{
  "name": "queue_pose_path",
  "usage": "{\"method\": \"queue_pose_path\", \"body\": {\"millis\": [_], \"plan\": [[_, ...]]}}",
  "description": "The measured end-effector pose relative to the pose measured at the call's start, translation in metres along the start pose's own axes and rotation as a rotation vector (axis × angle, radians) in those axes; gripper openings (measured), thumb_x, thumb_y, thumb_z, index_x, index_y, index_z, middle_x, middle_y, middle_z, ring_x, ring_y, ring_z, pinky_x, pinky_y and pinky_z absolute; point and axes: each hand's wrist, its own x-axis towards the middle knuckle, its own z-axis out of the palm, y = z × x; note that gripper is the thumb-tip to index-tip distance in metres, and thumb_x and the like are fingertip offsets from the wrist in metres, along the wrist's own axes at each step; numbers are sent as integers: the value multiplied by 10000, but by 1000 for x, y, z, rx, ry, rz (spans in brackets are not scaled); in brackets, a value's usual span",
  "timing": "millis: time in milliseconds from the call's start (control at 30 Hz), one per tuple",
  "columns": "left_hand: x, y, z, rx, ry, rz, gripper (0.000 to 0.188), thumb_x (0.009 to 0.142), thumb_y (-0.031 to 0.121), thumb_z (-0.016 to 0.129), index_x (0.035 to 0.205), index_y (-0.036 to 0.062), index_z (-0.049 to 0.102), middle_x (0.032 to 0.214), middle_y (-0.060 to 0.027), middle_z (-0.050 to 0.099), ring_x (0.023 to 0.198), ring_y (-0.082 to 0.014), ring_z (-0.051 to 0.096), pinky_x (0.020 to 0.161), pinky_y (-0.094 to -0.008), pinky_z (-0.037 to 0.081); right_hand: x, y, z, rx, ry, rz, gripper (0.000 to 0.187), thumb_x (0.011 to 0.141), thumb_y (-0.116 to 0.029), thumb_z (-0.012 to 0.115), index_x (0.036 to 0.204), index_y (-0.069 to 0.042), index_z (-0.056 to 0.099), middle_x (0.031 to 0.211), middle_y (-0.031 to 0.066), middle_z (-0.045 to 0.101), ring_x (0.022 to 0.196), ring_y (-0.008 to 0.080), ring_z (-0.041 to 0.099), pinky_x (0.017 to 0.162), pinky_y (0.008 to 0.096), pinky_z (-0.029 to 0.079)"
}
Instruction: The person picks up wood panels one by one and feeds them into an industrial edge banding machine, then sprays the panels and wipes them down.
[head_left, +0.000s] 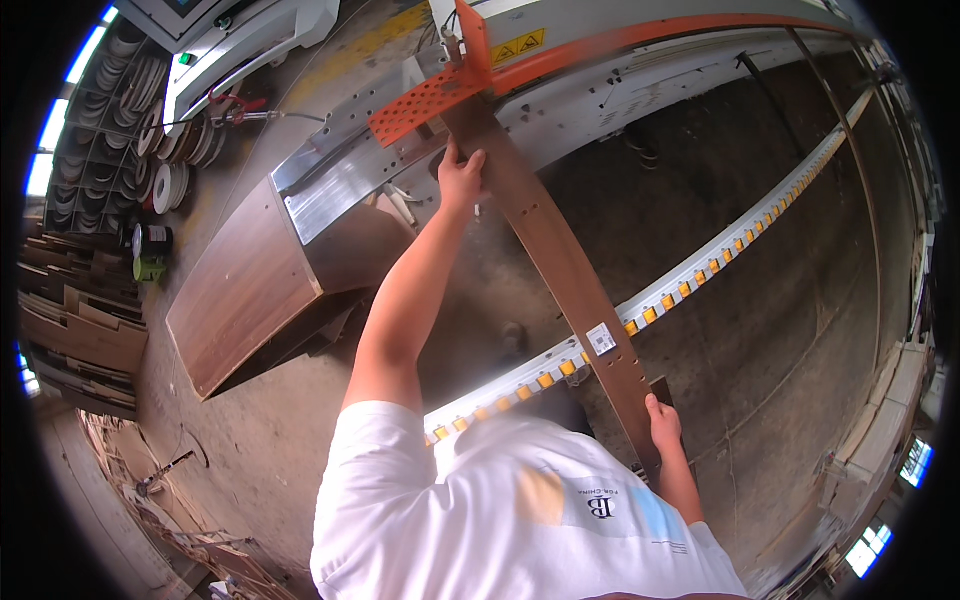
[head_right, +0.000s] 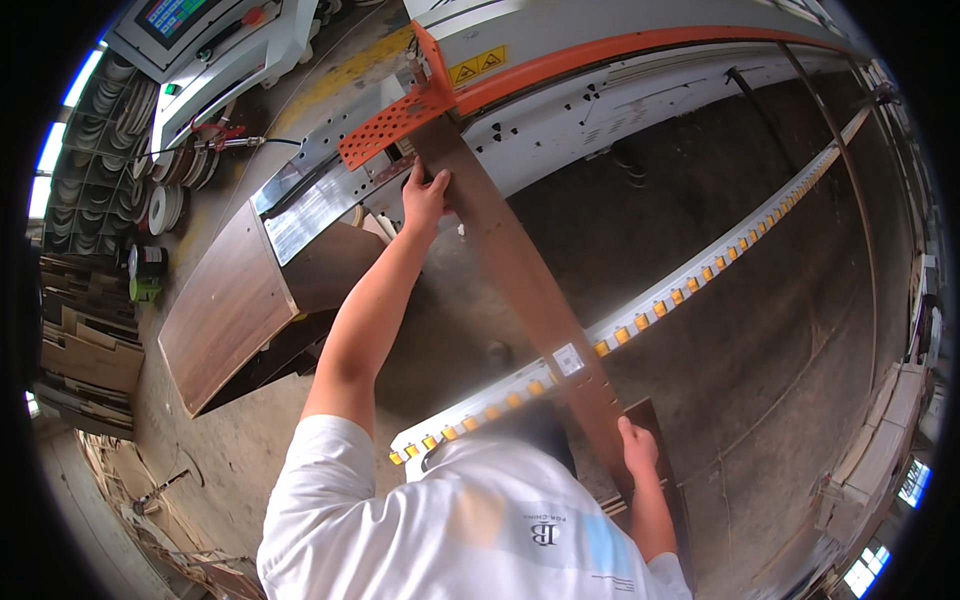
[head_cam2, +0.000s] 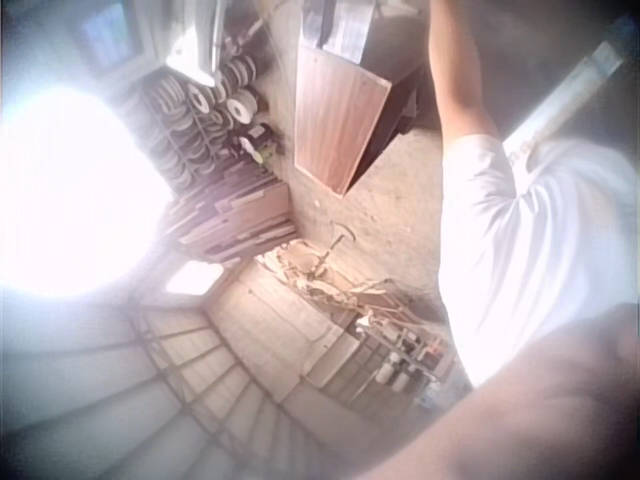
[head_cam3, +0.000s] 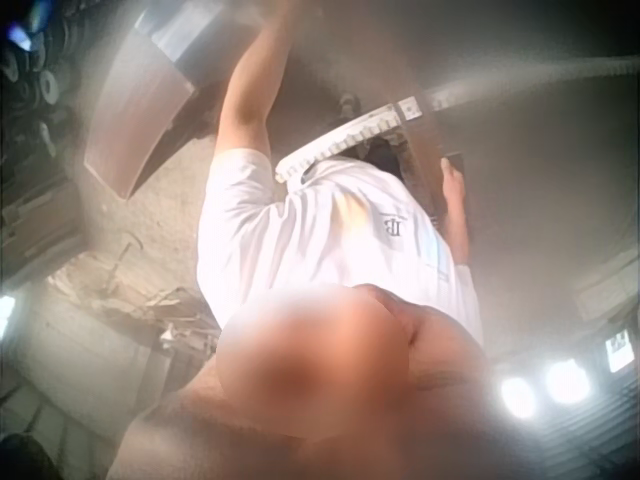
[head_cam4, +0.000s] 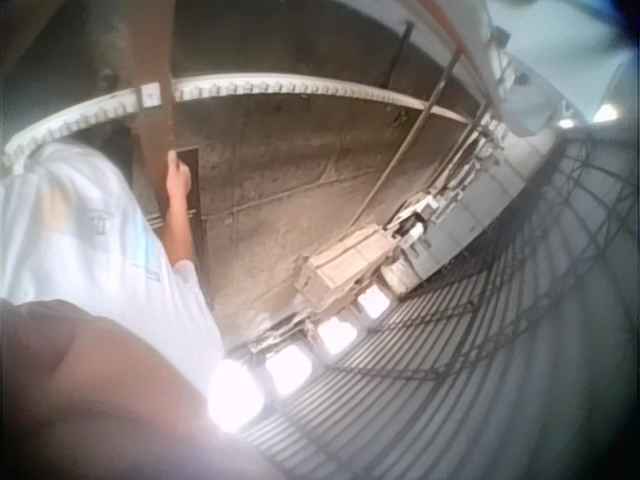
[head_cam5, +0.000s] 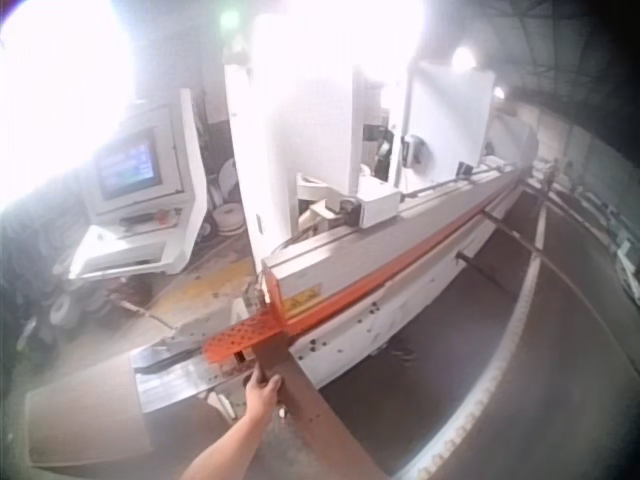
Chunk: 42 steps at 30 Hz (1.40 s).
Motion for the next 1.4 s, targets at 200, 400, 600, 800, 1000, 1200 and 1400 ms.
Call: {"method": "queue_pose_path", "body": {"millis": [200, 400, 600, 800, 1000, 1200, 1400], "plan": [[9, 6, 41, 52, 11, -52, 763, 953, 177, 661, 1594, 204, 246, 827, -9, 639, 603, -109, 595, 534, -325, 553, 25, 5, -30, -4, 68, -75, 719, 949, -662, 469, 981, 15, 709, 904, 256, 693, 940, 373, 686, 830, 426, 492], [47, -18, 82, 57, 11, -58, 781, 947, 206, 695, 1584, 285, 250, 910, -16, 663, 595, -134, 603, 568, -348, 558, 56, 2, -72, 26, 98, -20, 665, 919, -668, 509, 1136, -81, 733, 1141, 205, 698, 1103, 366, 652, 940, 418, 481], [54, -7, 139, 93, -122, -82, 672, 951, 223, 666, 1540, 230, 342, 920, -35, 659, 682, -162, 646, 562, -325, 516, 50, -10, -81, -101, 793, -297, 412, 896, -426, 677, 1105, -71, 653, 1201, 139, 667, 1159, 336, 601, 982, 435, 460], [66, -20, 144, 306, -328, -90, 618, 977, 281, 648, 1521, 176, 375, 1047, -51, 681, 827, -163, 670, 675, -326, 507, -44, -19, -33, 50, 798, -425, 350, 874, -289, 695, 1148, -80, 641, 1238, 131, 653, 1170, 339, 590, 999, 443, 456], [-67, -47, 165, 134, -623, -130, 253, 991, 279, 645, 1113, 59, 668, 871, -43, 682, 671, -103, 607, 597, -234, 475, -149, 97, 141, 176, 148, 70, 431, 904, -434, 635, 1156, -86, 667, 1143, 143, 688, 1055, 330, 641, 913, 398, 506], [-230, -59, 141, 194, -928, -51, 200, 1019, 217, 608, 957, 32, 655, 754, -23, 635, 628, -76, 569, 601, -223, 488, -225, 211, 334, 731, 28, 269, 545, 930, -547, 578, 1204, -92, 699, 1122, 179, 707, 1047, 309, 662, 916, 396, 502], [-349, -78, 118, 583, -1277, 13, 308, 970, 272, 684, 785, 34, 621, 604, 25, 557, 573, -49, 484, 540, -231, 391, -229, 208, 404, 827, 67, 172, 523, 960, -533, 547, 1200, -95, 702, 1134, 165, 712, 1059, 285, 667, 919, 391, 506]]}}
